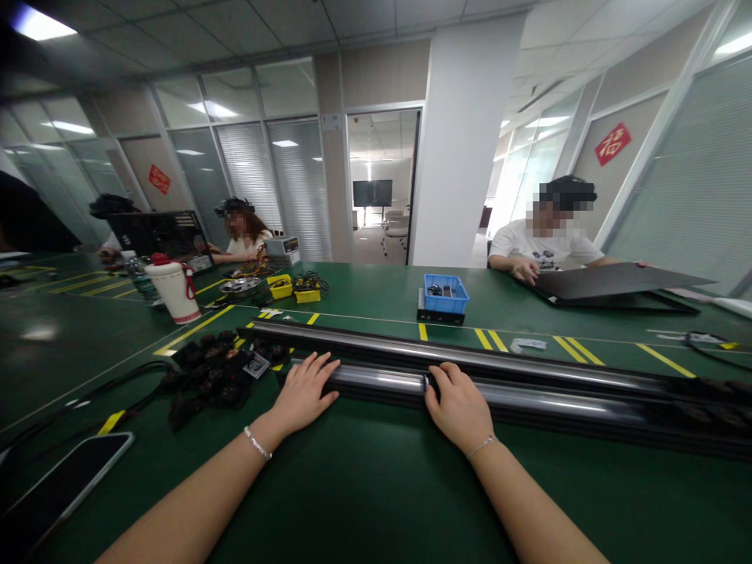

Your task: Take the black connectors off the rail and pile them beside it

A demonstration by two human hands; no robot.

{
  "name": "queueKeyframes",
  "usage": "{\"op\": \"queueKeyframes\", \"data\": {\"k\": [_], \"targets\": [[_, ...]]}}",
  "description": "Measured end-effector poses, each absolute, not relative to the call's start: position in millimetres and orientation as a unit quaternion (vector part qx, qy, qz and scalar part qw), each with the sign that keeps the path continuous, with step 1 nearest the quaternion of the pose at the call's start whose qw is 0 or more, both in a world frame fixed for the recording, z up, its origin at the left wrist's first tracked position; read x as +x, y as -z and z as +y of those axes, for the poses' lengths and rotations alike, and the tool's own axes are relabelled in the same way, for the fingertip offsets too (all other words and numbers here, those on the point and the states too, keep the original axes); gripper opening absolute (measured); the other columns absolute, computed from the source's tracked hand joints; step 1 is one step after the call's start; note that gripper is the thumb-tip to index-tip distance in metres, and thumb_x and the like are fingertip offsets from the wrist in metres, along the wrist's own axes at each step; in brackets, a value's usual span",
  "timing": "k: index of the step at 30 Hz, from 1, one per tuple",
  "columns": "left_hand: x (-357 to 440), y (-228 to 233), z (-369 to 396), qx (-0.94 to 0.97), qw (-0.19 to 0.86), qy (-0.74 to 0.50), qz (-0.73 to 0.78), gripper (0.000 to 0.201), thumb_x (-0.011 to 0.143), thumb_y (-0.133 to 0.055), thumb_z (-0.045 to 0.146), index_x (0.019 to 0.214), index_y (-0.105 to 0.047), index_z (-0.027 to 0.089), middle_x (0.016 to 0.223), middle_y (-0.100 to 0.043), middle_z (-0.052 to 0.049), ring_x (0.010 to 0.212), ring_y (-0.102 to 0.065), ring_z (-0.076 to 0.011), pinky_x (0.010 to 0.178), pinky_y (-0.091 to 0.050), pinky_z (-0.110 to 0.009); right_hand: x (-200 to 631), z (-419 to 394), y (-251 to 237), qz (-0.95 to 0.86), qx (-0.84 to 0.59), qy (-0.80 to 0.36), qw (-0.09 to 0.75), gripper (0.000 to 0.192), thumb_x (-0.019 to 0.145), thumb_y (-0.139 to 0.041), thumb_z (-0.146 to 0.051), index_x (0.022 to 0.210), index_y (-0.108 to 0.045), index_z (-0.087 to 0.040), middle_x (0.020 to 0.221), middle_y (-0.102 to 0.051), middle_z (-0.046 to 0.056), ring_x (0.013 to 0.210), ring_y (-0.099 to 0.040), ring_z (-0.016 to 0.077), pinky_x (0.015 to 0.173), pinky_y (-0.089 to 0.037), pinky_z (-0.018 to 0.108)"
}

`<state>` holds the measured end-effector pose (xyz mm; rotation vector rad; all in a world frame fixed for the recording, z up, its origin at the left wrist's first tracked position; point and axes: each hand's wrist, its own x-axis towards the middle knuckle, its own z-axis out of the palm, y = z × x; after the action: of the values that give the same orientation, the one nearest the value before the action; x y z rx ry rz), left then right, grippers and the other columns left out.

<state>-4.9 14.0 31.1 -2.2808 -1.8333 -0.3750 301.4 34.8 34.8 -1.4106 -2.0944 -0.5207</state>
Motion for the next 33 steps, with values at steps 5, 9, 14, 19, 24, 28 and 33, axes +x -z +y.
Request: {"op": "queueKeyframes", "data": {"k": [5, 9, 14, 19, 24, 28, 33], "targets": [[-5.2, -30.5, 14.5, -0.769, 0.098, 0.133, -0.617, 0.057, 0.081, -0.051, 0.044, 0.134, -0.034, 0.031, 0.143, -0.033, -0.003, 0.132, -0.024, -0.0265, 0.102, -0.026, -0.044, 301.1, 33.3, -35.0, -0.787, -0.514, 0.185, 0.288, 0.036, 0.082, -0.044, -0.029, 0.113, -0.056, -0.015, 0.108, -0.056, 0.011, 0.095, -0.056, 0.0221, 0.084, -0.047, 0.035], [-5.3, -31.0, 14.4, -0.770, 0.096, 0.132, -0.617, 0.057, 0.081, -0.050, 0.043, 0.134, -0.034, 0.031, 0.143, -0.032, -0.003, 0.132, -0.023, -0.0265, 0.102, -0.025, -0.045, 296.2, 30.8, -36.2, -0.801, -0.495, 0.166, 0.293, 0.036, 0.081, -0.044, -0.027, 0.114, -0.054, -0.016, 0.109, -0.056, 0.010, 0.095, -0.056, 0.0205, 0.086, -0.046, 0.034], [-4.9, -32.4, 13.8, -0.770, 0.091, 0.126, -0.619, 0.057, 0.081, -0.049, 0.043, 0.134, -0.034, 0.031, 0.144, -0.032, -0.002, 0.132, -0.023, -0.0264, 0.103, -0.025, -0.045, 293.1, 29.7, -37.1, -0.803, -0.489, 0.160, 0.301, 0.034, 0.080, -0.045, -0.025, 0.112, -0.054, -0.017, 0.108, -0.057, 0.009, 0.095, -0.056, 0.0208, 0.086, -0.046, 0.034], [-4.9, -32.4, 13.3, -0.770, 0.089, 0.126, -0.619, 0.057, 0.081, -0.049, 0.043, 0.134, -0.033, 0.031, 0.144, -0.031, -0.002, 0.132, -0.022, -0.0263, 0.103, -0.024, -0.045, 293.2, 28.0, -37.5, -0.807, -0.484, 0.141, 0.307, 0.032, 0.079, -0.045, -0.024, 0.110, -0.051, -0.018, 0.106, -0.057, 0.009, 0.095, -0.056, 0.0214, 0.084, -0.046, 0.035], [-4.5, -32.7, 12.9, -0.769, 0.090, 0.123, -0.621, 0.057, 0.081, -0.050, 0.043, 0.134, -0.033, 0.031, 0.144, -0.031, -0.003, 0.133, -0.021, -0.0266, 0.104, -0.024, -0.045, 293.8, 28.4, -34.9, -0.812, -0.467, 0.131, 0.325, 0.026, 0.078, -0.045, -0.023, 0.103, -0.051, -0.018, 0.106, -0.059, 0.010, 0.097, -0.056, 0.0214, 0.085, -0.046, 0.035], [-4.2, -33.3, 13.0, -0.770, 0.090, 0.120, -0.621, 0.057, 0.081, -0.050, 0.043, 0.134, -0.033, 0.031, 0.144, -0.031, -0.003, 0.133, -0.022, -0.0268, 0.103, -0.024, -0.045, 296.2, 30.1, -31.1, -0.811, -0.467, 0.126, 0.330, 0.030, 0.078, -0.045, -0.023, 0.107, -0.050, -0.017, 0.107, -0.059, 0.010, 0.099, -0.057, 0.0215, 0.086, -0.046, 0.036], [-4.2, -32.9, 13.4, -0.769, 0.091, 0.118, -0.622, 0.057, 0.081, -0.051, 0.043, 0.134, -0.034, 0.031, 0.144, -0.031, -0.003, 0.132, -0.022, -0.0270, 0.103, -0.025, -0.045, 296.2, 30.1, -28.7, -0.817, -0.464, 0.105, 0.327, 0.028, 0.079, -0.044, -0.024, 0.105, -0.048, -0.017, 0.111, -0.059, 0.010, 0.099, -0.057, 0.0216, 0.085, -0.047, 0.036]]}}
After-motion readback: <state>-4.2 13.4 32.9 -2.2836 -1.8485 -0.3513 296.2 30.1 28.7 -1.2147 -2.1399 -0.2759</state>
